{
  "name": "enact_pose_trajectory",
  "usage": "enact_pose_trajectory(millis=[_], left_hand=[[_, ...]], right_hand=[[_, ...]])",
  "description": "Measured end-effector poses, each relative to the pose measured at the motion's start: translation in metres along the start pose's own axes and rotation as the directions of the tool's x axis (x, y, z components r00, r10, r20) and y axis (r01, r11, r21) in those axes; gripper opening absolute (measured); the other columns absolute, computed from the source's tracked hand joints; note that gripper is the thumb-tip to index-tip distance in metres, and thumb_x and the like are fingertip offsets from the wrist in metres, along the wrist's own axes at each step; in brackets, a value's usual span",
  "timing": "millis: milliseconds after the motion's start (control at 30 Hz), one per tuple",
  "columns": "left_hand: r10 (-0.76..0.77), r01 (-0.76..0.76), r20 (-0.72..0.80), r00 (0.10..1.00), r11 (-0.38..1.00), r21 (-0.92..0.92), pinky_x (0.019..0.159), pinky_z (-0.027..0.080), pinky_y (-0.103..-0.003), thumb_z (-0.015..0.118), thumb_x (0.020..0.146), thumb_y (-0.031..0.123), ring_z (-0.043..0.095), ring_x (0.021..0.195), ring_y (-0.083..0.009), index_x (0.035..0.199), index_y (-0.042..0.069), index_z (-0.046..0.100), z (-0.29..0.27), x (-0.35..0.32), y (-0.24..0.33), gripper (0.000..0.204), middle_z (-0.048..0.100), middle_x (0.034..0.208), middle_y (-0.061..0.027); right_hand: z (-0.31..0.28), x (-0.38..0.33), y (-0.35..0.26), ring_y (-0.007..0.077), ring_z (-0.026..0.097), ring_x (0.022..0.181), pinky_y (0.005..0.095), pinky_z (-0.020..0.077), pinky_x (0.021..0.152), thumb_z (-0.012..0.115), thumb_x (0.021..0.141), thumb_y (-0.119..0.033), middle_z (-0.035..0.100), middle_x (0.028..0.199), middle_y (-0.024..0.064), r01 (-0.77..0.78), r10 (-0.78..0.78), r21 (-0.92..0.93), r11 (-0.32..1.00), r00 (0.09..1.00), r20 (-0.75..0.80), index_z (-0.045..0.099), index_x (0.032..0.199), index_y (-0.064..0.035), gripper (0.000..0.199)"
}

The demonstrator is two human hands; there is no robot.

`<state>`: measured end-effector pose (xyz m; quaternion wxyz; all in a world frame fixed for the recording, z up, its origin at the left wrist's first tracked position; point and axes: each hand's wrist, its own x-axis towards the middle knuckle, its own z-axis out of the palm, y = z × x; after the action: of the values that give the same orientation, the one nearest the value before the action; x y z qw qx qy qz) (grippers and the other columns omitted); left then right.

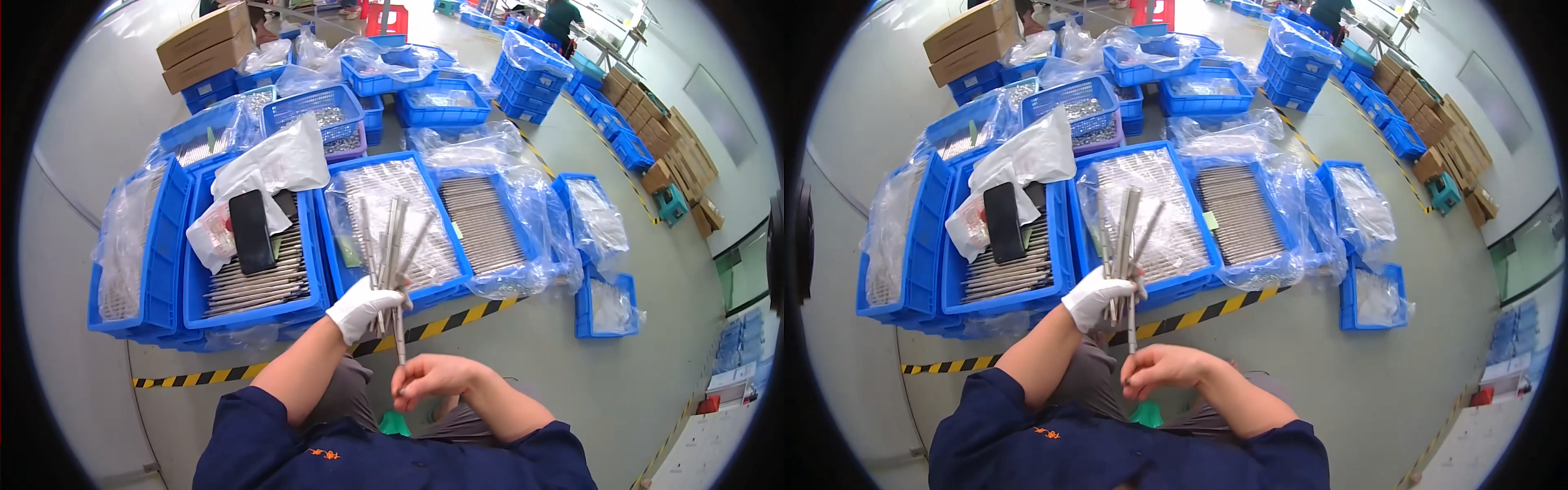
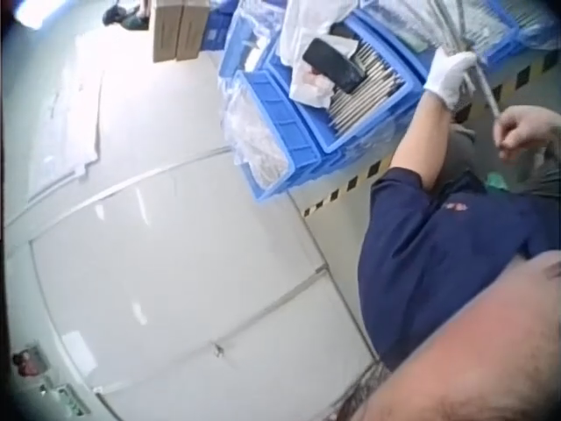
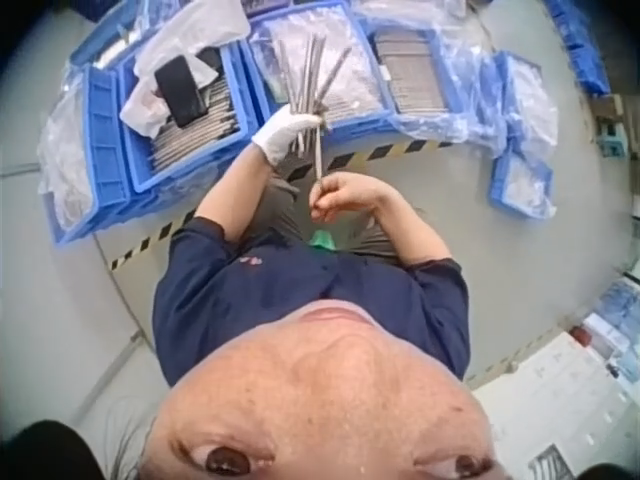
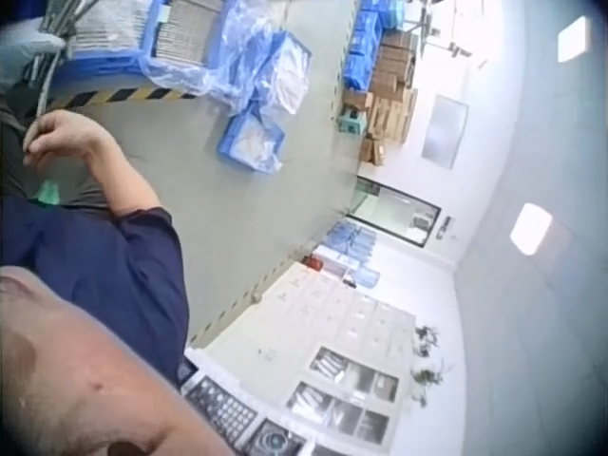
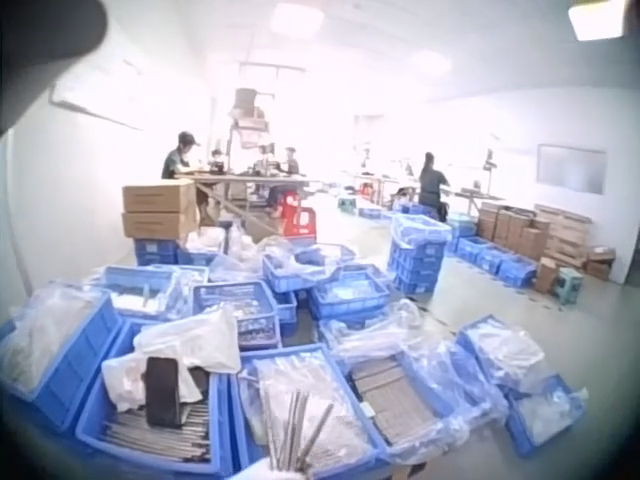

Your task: Inspecting and sorting bunches of thin metal rods from blue plastic bins in a factory setting.

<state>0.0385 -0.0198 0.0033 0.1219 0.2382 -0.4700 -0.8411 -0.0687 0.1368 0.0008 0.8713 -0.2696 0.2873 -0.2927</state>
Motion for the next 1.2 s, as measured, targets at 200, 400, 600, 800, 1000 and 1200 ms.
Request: enact_pose_trajectory(millis=[200,400,600,800,1000,1200], left_hand=[[-0.032,0.027,-0.054,0.998,0.996,-0.084,0.055,0.043,-0.024,0.056,0.070,0.008,0.053,0.063,-0.0128,0.105,0.001,0.047,0.006,0.000,-0.004,0.037,0.052,0.070,-0.0040],[-0.185,0.136,0.097,0.978,0.915,0.379,0.057,0.039,-0.023,0.055,0.071,0.018,0.048,0.061,-0.0088,0.103,0.005,0.056,0.025,-0.009,-0.004,0.035,0.051,0.069,-0.0013],[-0.225,0.147,0.162,0.961,0.909,0.390,0.062,0.039,-0.021,0.058,0.073,0.020,0.047,0.071,-0.0064,0.104,0.007,0.056,0.021,-0.007,-0.019,0.034,0.055,0.082,-0.0002],[-0.237,0.147,0.135,0.962,0.869,0.473,0.055,0.041,-0.024,0.058,0.073,0.023,0.049,0.060,-0.0094,0.093,0.002,0.058,0.022,-0.004,-0.019,0.029,0.053,0.067,-0.0019],[-0.232,0.194,0.123,0.965,0.945,0.262,0.058,0.041,-0.023,0.059,0.072,0.014,0.049,0.064,-0.0092,0.090,0.001,0.059,0.022,-0.015,-0.005,0.022,0.055,0.072,-0.0020],[-0.288,0.241,0.093,0.953,0.907,0.344,0.057,0.040,-0.023,0.060,0.070,0.017,0.049,0.063,-0.0077,0.093,0.003,0.060,0.023,-0.009,-0.016,0.026,0.055,0.073,-0.0009]], right_hand=[[-0.011,-0.026,-0.022,0.0145,0.057,0.079,0.0256,0.0452,0.072,0.057,0.077,-0.008,0.060,0.084,0.0081,0.364,-0.392,-0.170,0.916,0.902,-0.178,0.054,0.089,-0.0025,0.014],[-0.051,-0.051,-0.042,0.0181,0.058,0.084,0.0297,0.0490,0.070,0.051,0.083,-0.010,0.059,0.088,0.0101,0.804,-0.629,-0.135,0.579,0.336,-0.701,0.052,0.095,-0.0050,0.013],[-0.053,-0.062,-0.039,0.0156,0.059,0.076,0.0272,0.0492,0.067,0.054,0.081,-0.008,0.060,0.089,0.0092,0.802,-0.672,-0.089,0.590,0.428,-0.604,0.053,0.094,-0.0039,0.014],[-0.050,-0.077,-0.044,0.0106,0.055,0.078,0.0213,0.0434,0.069,0.060,0.074,-0.004,0.060,0.088,0.0069,0.501,-0.654,-0.455,0.736,0.355,-0.668,0.055,0.092,-0.0021,0.019],[-0.052,-0.067,-0.046,0.0129,0.055,0.078,0.0243,0.0452,0.070,0.057,0.075,-0.001,0.059,0.088,0.0088,0.651,-0.656,-0.276,0.707,0.459,-0.599,0.054,0.092,-0.0028,0.017],[-0.042,-0.080,-0.048,0.0075,0.054,0.073,0.0198,0.0428,0.068,0.064,0.069,-0.002,0.059,0.081,0.0032,0.428,-0.614,-0.457,0.780,0.378,-0.693,0.058,0.086,-0.0022,0.018]])
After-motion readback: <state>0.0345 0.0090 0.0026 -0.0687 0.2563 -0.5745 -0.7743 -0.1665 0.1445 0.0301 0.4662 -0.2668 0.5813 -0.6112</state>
